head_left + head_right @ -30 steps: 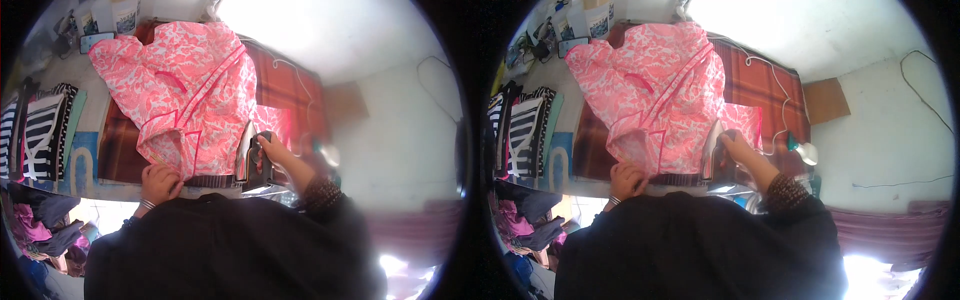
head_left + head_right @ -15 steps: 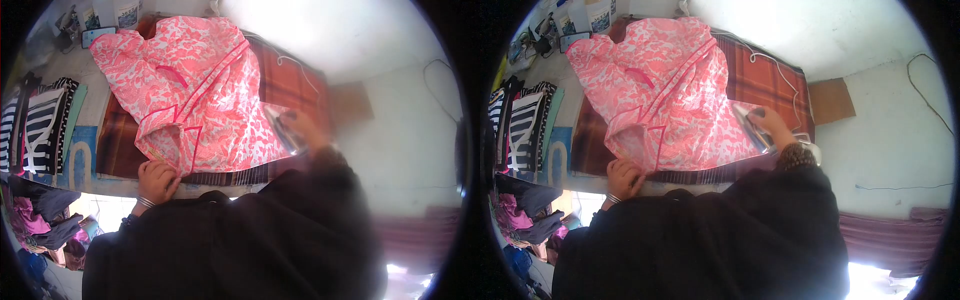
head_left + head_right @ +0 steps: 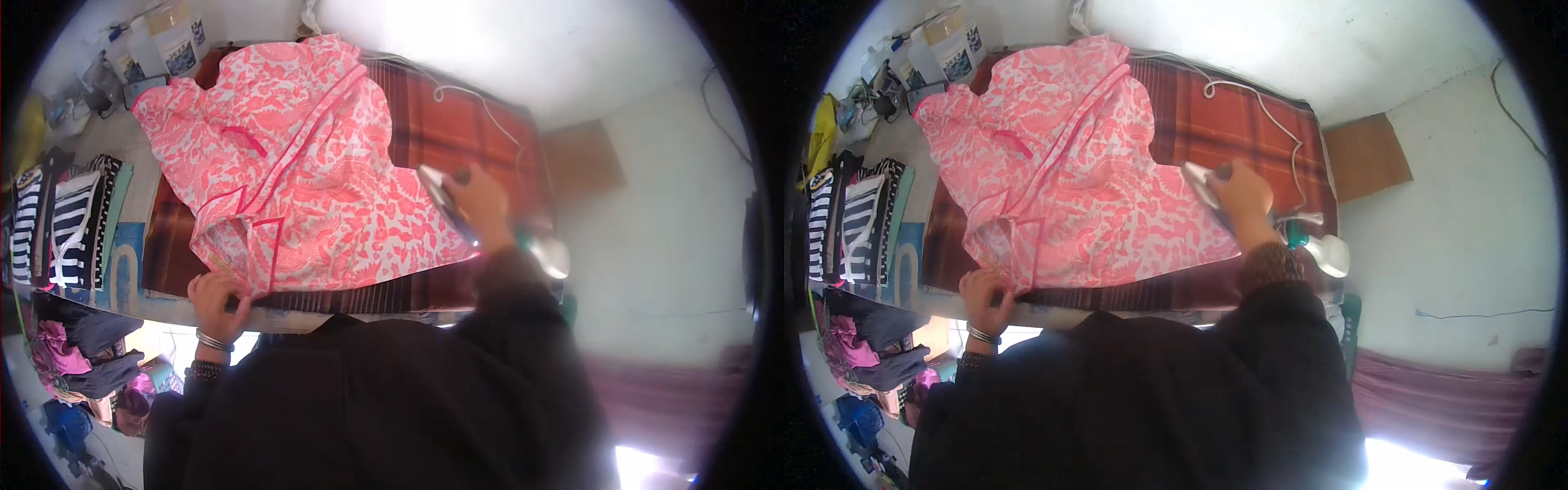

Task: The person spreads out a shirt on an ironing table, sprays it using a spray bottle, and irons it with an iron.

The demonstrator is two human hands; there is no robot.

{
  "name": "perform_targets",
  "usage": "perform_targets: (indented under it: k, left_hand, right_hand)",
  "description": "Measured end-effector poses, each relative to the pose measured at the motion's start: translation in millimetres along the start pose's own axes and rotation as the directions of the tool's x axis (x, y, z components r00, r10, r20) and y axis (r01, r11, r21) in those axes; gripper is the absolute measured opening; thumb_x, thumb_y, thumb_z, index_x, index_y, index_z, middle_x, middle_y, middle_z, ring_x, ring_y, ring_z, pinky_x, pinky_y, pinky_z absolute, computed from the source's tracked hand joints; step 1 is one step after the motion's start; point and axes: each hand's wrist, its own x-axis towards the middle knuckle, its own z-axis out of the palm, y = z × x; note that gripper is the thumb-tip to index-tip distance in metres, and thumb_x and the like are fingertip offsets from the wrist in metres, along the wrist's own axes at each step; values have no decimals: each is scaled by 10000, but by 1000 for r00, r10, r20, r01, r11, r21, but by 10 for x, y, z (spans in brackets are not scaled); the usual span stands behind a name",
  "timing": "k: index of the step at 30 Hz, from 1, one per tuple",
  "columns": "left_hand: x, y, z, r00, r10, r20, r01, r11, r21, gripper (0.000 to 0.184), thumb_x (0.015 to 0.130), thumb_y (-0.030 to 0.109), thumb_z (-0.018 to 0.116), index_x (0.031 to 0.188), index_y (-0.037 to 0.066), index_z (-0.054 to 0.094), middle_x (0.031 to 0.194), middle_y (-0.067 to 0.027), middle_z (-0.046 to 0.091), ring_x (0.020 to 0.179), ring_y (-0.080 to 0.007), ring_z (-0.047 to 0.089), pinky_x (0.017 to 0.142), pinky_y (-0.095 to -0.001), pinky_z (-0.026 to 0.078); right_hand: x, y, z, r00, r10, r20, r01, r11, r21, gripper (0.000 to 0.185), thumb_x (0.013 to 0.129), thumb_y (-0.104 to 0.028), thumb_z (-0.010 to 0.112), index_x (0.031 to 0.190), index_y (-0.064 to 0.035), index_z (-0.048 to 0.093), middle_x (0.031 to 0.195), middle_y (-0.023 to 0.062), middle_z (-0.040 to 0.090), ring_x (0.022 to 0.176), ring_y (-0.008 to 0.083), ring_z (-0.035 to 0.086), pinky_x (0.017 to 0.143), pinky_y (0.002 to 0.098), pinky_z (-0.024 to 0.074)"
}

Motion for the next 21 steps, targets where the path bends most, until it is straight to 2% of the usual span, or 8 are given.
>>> perform_targets:
  k: [3, 8, 10, 12, 13, 15, 18, 21]
  left_hand:
    - [176, 352, 81, 985, -81, -154, 79, 997, -21, 139, 714, 168, 666, 823, 108, 603, 900, -40, 626, 961, -241, 565, 910, -436, 351]
    - [829, 1177, 676, 985, 83, 149, -56, 982, -178, 341, 788, 223, 632, 1092, 71, 601, 1119, -97, 597, 1093, -281, 538, 953, -450, 367]
    - [892, 1365, 1041, 972, 107, 210, -71, 983, -171, 416, 810, 260, 616, 1178, 69, 575, 1213, -107, 572, 1161, -283, 512, 982, -466, 356]
    - [875, 1475, 1362, 926, 74, 371, -114, 990, 88, 571, 860, 389, 536, 1332, 74, 468, 1411, -102, 430, 1332, -252, 361, 1066, -522, 260]
    - [836, 1482, 1485, 928, 73, 366, -114, 989, 90, 571, 860, 389, 536, 1332, 74, 468, 1411, -102, 430, 1332, -252, 361, 1066, -522, 260]
    - [763, 1461, 1626, 865, -113, 488, -65, 940, 334, 666, 877, 483, 463, 1406, 86, 387, 1504, -77, 304, 1411, -218, 219, 1104, -564, 147]
    - [759, 1498, 1586, 830, -188, 525, -11, 936, 353, 692, 880, 505, 432, 1430, 93, 352, 1525, -68, 264, 1431, -205, 162, 1116, -573, 81]
    - [724, 1524, 1558, 850, -195, 489, -5, 926, 377, 671, 886, 481, 436, 1428, 93, 355, 1526, -67, 262, 1424, -212, 183, 1113, -575, 102]
  right_hand:
    - [367, 219, 77, 1000, -21, -12, 21, 999, -27, 450, 737, -508, 644, 1029, -167, 674, 1024, 111, 675, 985, 279, 633, 803, 400, 491]
    - [-29, 241, -134, 941, -200, 272, 191, 980, 59, 454, 758, -496, 665, 987, -105, 642, 982, 148, 672, 942, 323, 634, 807, 428, 484]
    - [-307, 228, -230, 938, -201, 283, 199, 979, 36, 458, 756, -502, 664, 986, -107, 641, 984, 145, 672, 943, 324, 633, 805, 430, 483]
    - [-329, 249, -240, 935, -197, 295, 202, 979, 14, 462, 753, -508, 663, 986, -110, 641, 986, 143, 671, 944, 325, 631, 802, 433, 483]
    - [-272, 278, -210, 953, -183, 242, 182, 983, 25, 468, 753, -515, 658, 986, -110, 638, 987, 142, 670, 943, 327, 631, 798, 436, 483]
    - [-33, 344, -127, 977, -140, 159, 141, 990, 3, 427, 735, -493, 662, 1006, -164, 657, 986, 85, 679, 945, 295, 639, 800, 410, 489]
    - [406, 444, -57, 988, -136, 78, 134, 991, 29, 439, 745, -500, 653, 1018, -156, 653, 979, 100, 677, 944, 300, 638, 801, 417, 488]
    - [571, 509, -80, 962, -217, 168, 214, 976, 36, 454, 752, -506, 644, 1013, -134, 658, 979, 126, 673, 941, 306, 638, 811, 425, 485]
